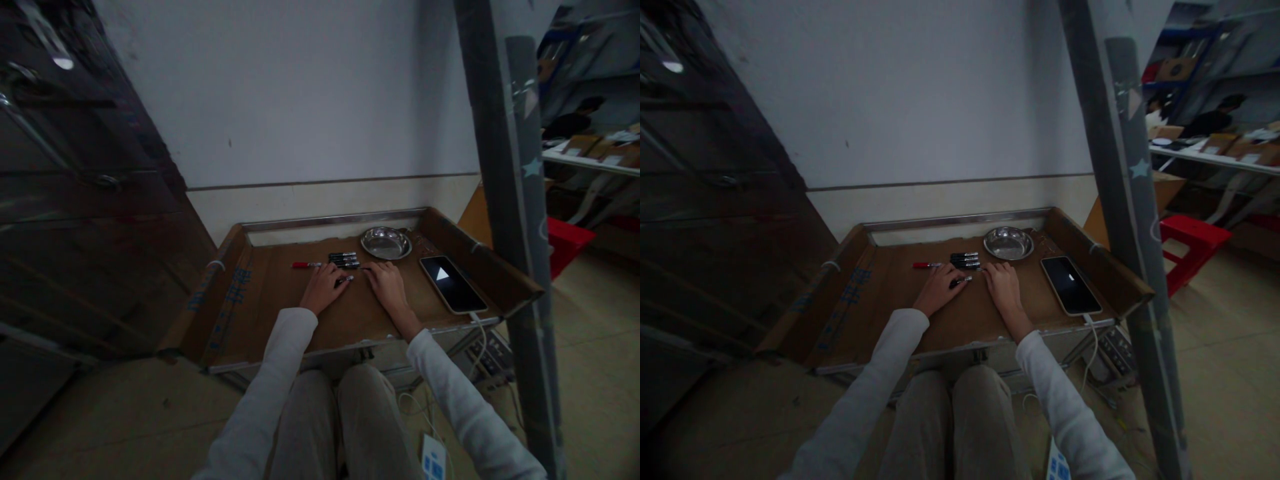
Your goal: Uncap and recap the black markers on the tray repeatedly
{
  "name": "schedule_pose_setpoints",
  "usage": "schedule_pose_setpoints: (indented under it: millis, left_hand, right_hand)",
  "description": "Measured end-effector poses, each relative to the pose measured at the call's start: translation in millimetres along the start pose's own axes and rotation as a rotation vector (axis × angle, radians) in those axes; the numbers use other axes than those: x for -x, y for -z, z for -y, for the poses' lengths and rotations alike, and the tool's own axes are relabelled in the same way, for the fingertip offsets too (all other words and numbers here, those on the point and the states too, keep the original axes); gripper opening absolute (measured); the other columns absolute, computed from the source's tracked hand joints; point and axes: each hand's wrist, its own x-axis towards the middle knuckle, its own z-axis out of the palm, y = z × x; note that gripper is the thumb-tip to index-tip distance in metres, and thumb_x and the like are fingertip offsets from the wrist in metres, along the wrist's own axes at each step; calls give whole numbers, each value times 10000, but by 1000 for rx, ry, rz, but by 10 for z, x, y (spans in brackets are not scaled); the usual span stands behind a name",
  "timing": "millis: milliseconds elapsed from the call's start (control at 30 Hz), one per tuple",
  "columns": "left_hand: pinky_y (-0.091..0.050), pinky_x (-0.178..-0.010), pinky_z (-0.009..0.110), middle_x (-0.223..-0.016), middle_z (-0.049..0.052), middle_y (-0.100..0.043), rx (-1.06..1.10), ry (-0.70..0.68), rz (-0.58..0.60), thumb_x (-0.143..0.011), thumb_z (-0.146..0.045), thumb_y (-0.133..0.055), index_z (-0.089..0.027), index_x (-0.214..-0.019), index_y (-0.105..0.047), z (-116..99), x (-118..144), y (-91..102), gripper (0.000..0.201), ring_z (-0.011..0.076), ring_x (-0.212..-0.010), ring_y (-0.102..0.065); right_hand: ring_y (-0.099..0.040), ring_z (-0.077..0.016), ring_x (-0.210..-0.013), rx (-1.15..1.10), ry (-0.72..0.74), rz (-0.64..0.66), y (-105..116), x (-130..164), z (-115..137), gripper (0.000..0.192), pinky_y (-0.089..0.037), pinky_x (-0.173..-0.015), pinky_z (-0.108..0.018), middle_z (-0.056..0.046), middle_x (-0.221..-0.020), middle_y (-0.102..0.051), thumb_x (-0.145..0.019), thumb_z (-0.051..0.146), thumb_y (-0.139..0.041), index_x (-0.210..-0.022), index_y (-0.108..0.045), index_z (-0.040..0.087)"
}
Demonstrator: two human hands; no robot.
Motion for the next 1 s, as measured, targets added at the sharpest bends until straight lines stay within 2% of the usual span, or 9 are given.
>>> schedule_pose_setpoints:
  millis: [267,400,467,533,600,700,833,900,1000]
  left_hand:
    - [-384,-910,371,-996,36,-656,-20,-14,-65,-907,-303,-477,-210,-995,-600,-15,-12,15,178,199,-959,-571]
    - [-401,-877,363,-990,36,-668,-27,-47,-101,-902,-297,-487,-205,-1003,-592,-39,-16,30,172,201,-939,-582]
    - [-405,-873,353,-990,39,-668,-11,-57,-120,-904,-296,-485,-203,-1012,-584,-45,-12,32,174,196,-938,-587]
    - [-402,-881,346,-989,41,-666,4,-31,-160,-910,-302,-472,-202,-1019,-575,-54,-5,46,180,190,-946,-588]
    - [-395,-885,348,-1009,45,-663,1,37,-216,-923,-321,-443,-206,-1037,-565,-68,4,75,202,192,-962,-583]
    - [-380,-883,361,-1057,59,-654,-31,201,-319,-939,-347,-396,-211,-1072,-547,-82,23,133,243,206,-979,-566]
    - [-374,-860,400,-1029,76,-653,-114,448,-400,-932,-327,-398,-217,-1021,-550,-47,80,162,208,240,-958,-540]
    - [-375,-844,423,-1003,88,-647,-175,523,-375,-917,-301,-424,-218,-986,-557,-21,116,147,172,263,-969,-517]
    - [-377,-838,448,-1014,111,-618,-266,549,-307,-897,-261,-449,-209,-987,-560,-4,151,105,152,294,-1014,-481]
  right_hand:
    - [-529,-219,-915,86,77,43,23,-15,86,263,-330,-798,-329,-78,-967,-668,-948,260,-388,-1083,-611,221]
    - [-544,-230,-949,23,123,48,51,-16,124,306,-356,-836,-351,-99,-1044,-653,-946,248,-366,-1166,-575,208]
    - [-545,-231,-1025,-90,199,67,48,-15,142,402,-376,-882,-360,-114,-1153,-617,-932,226,-370,-1327,-439,188]
    - [-498,-222,-1166,-235,295,81,32,-14,154,584,-381,-953,-363,-126,-1331,-500,-905,208,-390,-1455,-195,171]
    - [-401,-209,-1290,-345,354,86,6,-15,155,717,-360,-1025,-361,-122,-1476,-312,-879,205,-409,-1479,-17,169]
    - [-309,-215,-1357,-391,334,68,-41,-23,128,771,-320,-1086,-380,-114,-1534,-159,-857,200,-420,-1477,36,161]
    - [-308,-211,-1356,-384,270,54,-83,-36,79,728,-318,-1098,-407,-117,-1515,-223,-862,172,-376,-1479,9,152]
    - [-331,-204,-1340,-379,246,57,-87,-38,65,689,-321,-1097,-404,-116,-1489,-286,-868,160,-348,-1479,-29,151]
    - [-361,-197,-1315,-377,220,58,-87,-37,55,664,-326,-1094,-390,-121,-1447,-358,-861,144,-344,-1475,-92,142]
